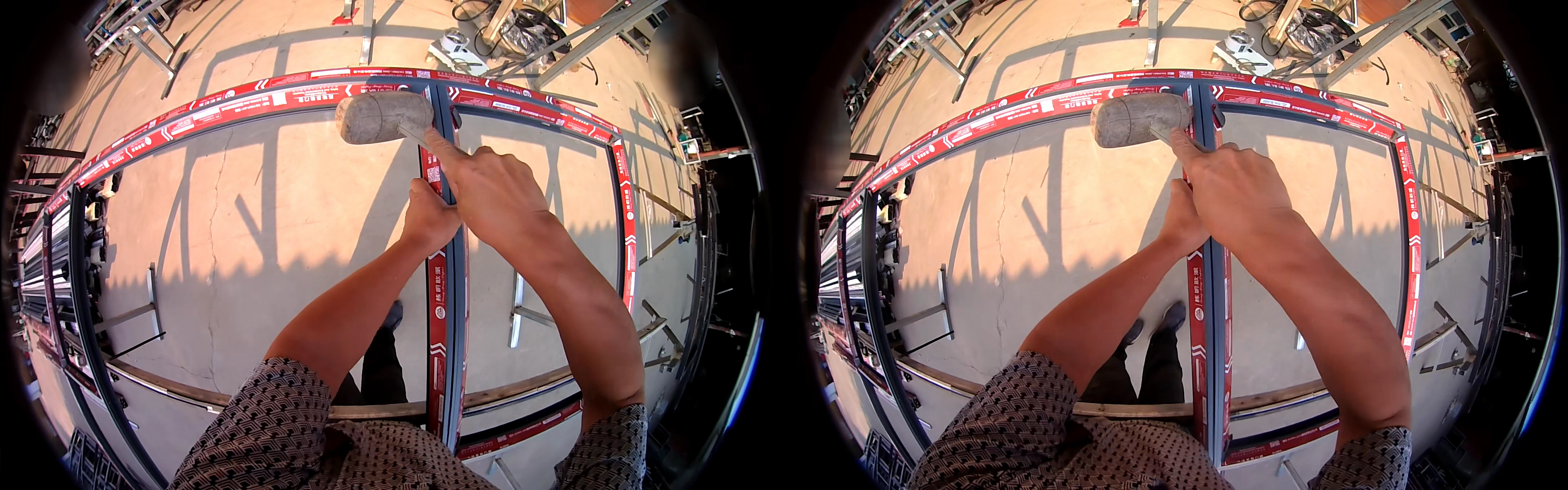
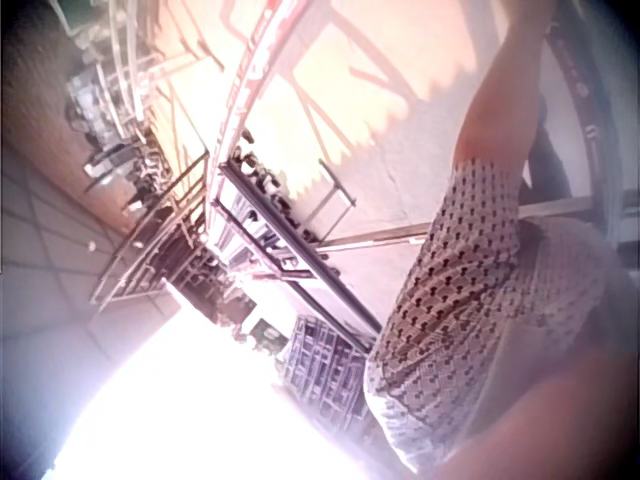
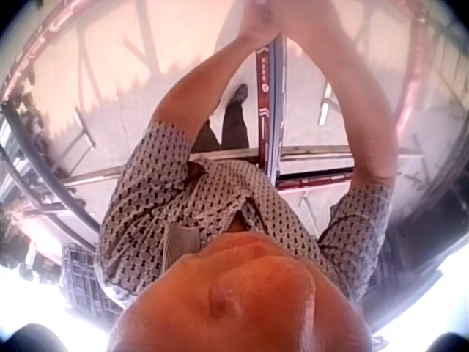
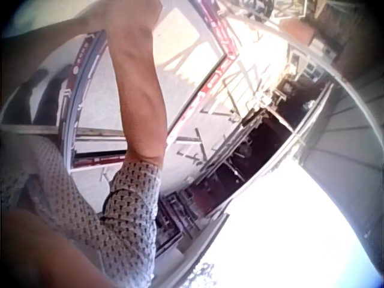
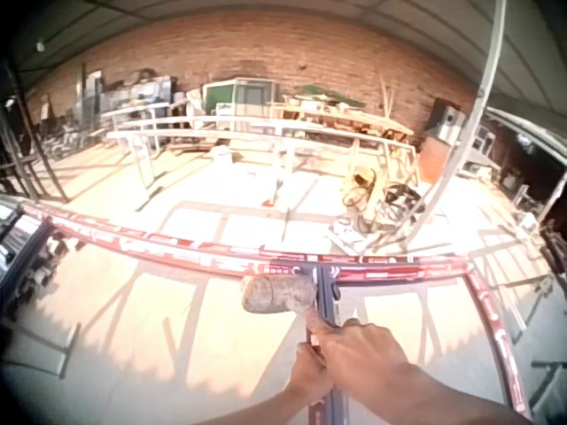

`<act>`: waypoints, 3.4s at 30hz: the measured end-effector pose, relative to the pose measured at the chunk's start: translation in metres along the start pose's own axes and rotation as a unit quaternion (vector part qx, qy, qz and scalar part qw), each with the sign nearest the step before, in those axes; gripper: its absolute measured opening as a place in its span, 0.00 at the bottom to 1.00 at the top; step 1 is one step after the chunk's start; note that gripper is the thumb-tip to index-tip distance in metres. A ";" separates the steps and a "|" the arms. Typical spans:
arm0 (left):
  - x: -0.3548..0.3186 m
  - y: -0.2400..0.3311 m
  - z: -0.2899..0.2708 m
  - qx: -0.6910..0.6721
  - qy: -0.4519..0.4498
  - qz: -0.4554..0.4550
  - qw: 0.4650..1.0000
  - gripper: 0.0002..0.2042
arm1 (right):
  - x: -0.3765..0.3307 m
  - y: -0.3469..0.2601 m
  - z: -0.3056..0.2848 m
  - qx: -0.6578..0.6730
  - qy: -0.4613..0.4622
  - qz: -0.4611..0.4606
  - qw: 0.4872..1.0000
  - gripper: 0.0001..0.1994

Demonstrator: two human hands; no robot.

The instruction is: The person assembles a window frame by fitting metal profiles into a larger frame structure. They use a rubber mallet to tap the pieces into place, ensuring a snug fit. The person works methodically around the frame, adjusting and securing each section.

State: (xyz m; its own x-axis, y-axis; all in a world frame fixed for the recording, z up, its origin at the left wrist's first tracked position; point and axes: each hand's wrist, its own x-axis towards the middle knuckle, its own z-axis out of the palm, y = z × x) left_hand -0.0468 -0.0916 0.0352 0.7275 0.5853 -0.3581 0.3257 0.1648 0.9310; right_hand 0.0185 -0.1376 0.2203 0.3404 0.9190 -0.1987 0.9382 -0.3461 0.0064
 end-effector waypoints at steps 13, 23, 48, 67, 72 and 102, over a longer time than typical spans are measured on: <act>0.009 -0.011 0.001 0.084 -0.011 0.017 0.996 0.43 | 0.020 -0.013 -0.009 -0.020 -0.004 0.001 1.000 0.41; 0.014 -0.023 0.004 0.163 -0.001 0.048 0.985 0.44 | 0.013 -0.006 -0.004 -0.021 -0.024 0.012 0.999 0.40; 0.008 -0.008 -0.003 0.167 -0.029 0.030 0.985 0.46 | -0.012 0.003 0.021 0.061 0.038 0.081 0.994 0.34; 0.021 -0.043 -0.004 0.126 -0.076 0.148 0.978 0.51 | 0.004 -0.011 0.036 0.105 0.096 0.095 0.985 0.38; 0.008 -0.003 -0.005 0.256 -0.066 0.099 0.959 0.49 | 0.012 -0.011 0.056 0.125 0.088 0.120 0.981 0.39; 0.018 -0.001 -0.003 0.240 -0.073 0.101 0.963 0.46 | 0.023 -0.030 0.052 0.080 0.090 0.115 0.986 0.36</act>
State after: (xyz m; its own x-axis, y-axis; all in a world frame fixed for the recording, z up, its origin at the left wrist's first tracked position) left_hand -0.0360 -0.0785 0.0279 0.8712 0.4426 -0.2125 0.3847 -0.3466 0.8555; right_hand -0.0048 -0.1161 0.1650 0.5614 0.8269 -0.0333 0.8184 -0.5607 -0.1259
